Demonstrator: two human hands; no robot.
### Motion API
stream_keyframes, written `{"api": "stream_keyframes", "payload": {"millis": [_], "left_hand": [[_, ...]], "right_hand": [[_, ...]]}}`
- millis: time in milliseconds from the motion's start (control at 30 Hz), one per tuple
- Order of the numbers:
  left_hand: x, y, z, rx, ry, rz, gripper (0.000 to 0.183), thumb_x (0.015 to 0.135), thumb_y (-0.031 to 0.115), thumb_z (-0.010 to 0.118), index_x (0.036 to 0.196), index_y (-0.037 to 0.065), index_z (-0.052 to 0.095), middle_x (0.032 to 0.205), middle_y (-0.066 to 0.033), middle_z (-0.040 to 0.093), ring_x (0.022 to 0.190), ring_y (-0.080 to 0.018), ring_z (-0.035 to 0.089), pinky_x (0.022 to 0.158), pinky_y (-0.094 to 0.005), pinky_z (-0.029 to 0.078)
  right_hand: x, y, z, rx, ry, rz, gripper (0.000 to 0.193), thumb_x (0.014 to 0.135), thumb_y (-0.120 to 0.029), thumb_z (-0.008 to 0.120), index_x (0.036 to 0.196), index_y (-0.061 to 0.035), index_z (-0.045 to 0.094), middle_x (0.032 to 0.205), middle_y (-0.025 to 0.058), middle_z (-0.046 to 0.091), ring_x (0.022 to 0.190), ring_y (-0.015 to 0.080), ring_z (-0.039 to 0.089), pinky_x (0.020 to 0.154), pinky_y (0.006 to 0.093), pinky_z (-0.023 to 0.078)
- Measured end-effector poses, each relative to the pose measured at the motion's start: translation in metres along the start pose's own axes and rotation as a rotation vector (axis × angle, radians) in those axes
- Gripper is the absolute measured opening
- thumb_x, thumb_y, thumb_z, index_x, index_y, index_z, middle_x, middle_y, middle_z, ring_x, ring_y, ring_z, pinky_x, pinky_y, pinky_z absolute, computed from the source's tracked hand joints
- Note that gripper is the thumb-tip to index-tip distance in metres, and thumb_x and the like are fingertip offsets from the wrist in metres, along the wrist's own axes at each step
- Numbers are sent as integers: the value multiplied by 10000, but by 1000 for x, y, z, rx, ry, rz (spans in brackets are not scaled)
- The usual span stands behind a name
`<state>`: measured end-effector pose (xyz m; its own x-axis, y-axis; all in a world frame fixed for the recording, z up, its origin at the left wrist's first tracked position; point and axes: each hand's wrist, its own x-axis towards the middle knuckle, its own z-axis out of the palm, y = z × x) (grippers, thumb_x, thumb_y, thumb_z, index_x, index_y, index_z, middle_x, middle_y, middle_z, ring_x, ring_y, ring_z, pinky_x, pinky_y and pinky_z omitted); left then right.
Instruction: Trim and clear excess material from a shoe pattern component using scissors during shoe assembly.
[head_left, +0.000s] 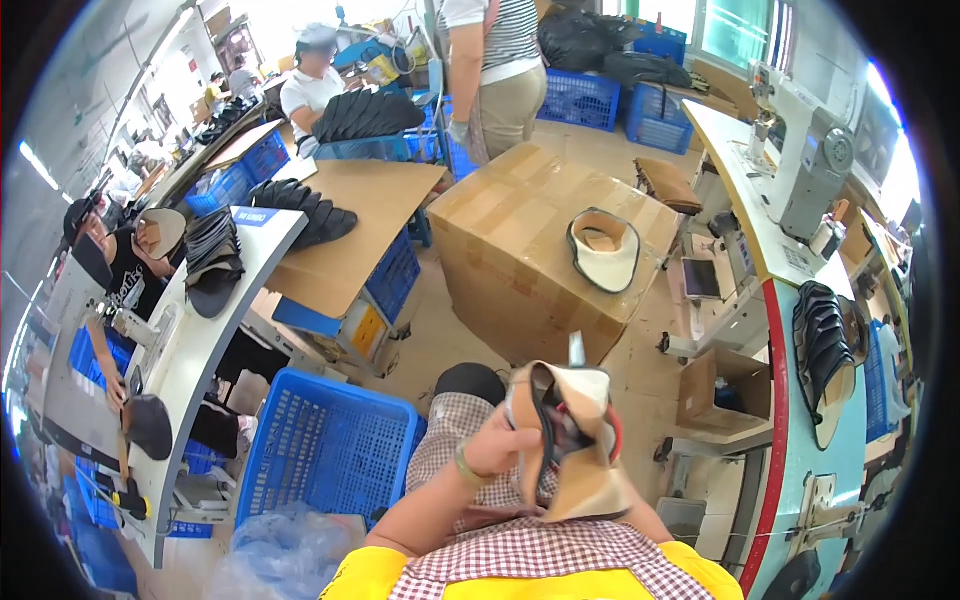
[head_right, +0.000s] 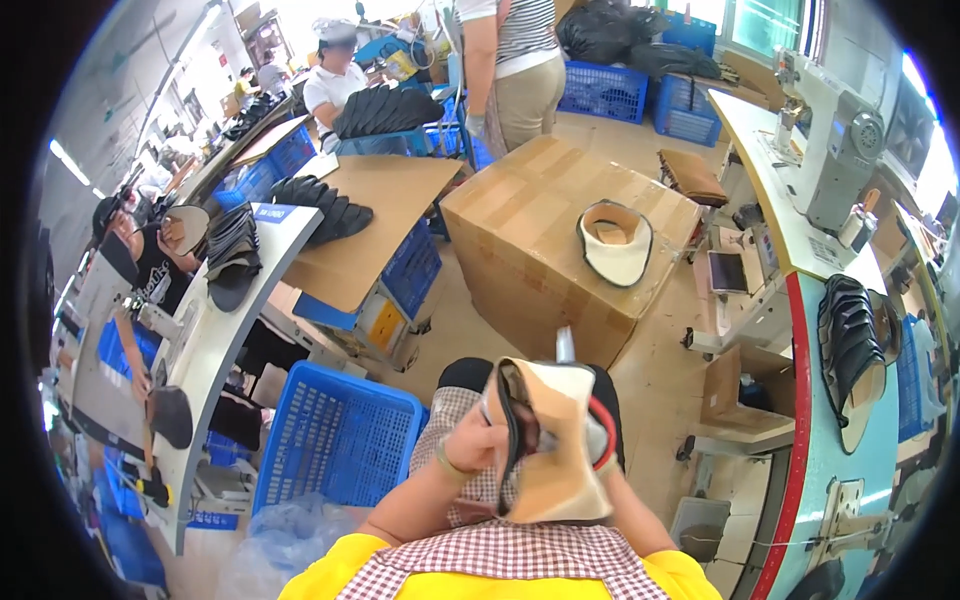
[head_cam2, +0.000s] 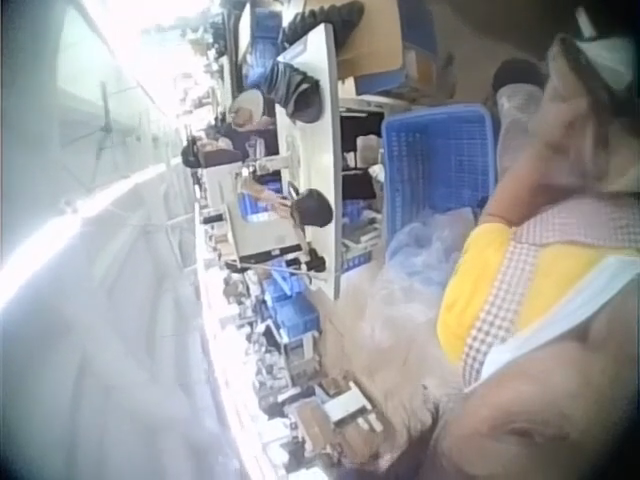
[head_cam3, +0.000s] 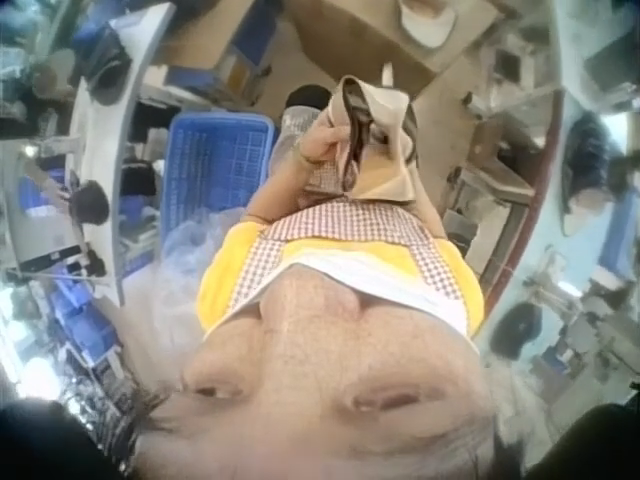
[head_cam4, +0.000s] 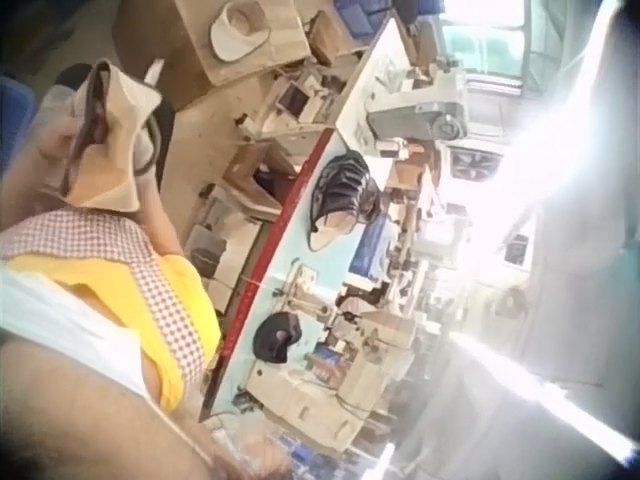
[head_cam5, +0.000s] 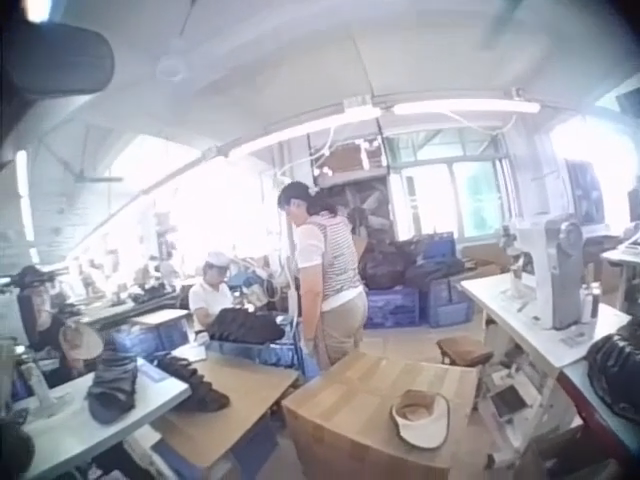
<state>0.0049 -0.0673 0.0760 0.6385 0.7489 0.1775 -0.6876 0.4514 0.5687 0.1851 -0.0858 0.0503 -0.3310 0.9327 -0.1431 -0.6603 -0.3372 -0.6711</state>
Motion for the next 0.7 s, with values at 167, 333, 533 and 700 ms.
{"api": "stream_keyframes", "payload": {"millis": [167,333,533,700], "left_hand": [[-30,18,-63,854,402,-202,244,811,74,645,1041,-9,645,929,-50,688,829,-123,629,758,-289,508],[-19,11,-108,1851,549,170,280,776,-8,556,1036,49,641,917,-190,643,882,-386,610,748,-420,496],[86,76,-62,1650,536,609,431,792,30,637,1215,23,551,1188,-179,562,1065,-313,572,905,-370,467],[109,114,4,1328,339,777,497,831,57,651,1300,25,491,1306,-144,490,1146,-246,525,939,-341,450]], "right_hand": [[2,-44,-28,-721,205,-185,694,704,-151,731,1326,-31,446,1042,72,603,942,142,588,852,287,478],[-5,-62,2,-1210,244,-224,605,718,-219,722,1262,-44,525,837,90,564,753,99,494,731,256,460],[26,-88,11,-1280,649,-648,586,727,-137,694,1274,-15,523,1101,108,620,988,128,570,879,276,444],[123,-142,-34,-983,1044,-940,519,756,-114,695,1220,0,492,977,63,570,868,140,543,778,283,451]]}}
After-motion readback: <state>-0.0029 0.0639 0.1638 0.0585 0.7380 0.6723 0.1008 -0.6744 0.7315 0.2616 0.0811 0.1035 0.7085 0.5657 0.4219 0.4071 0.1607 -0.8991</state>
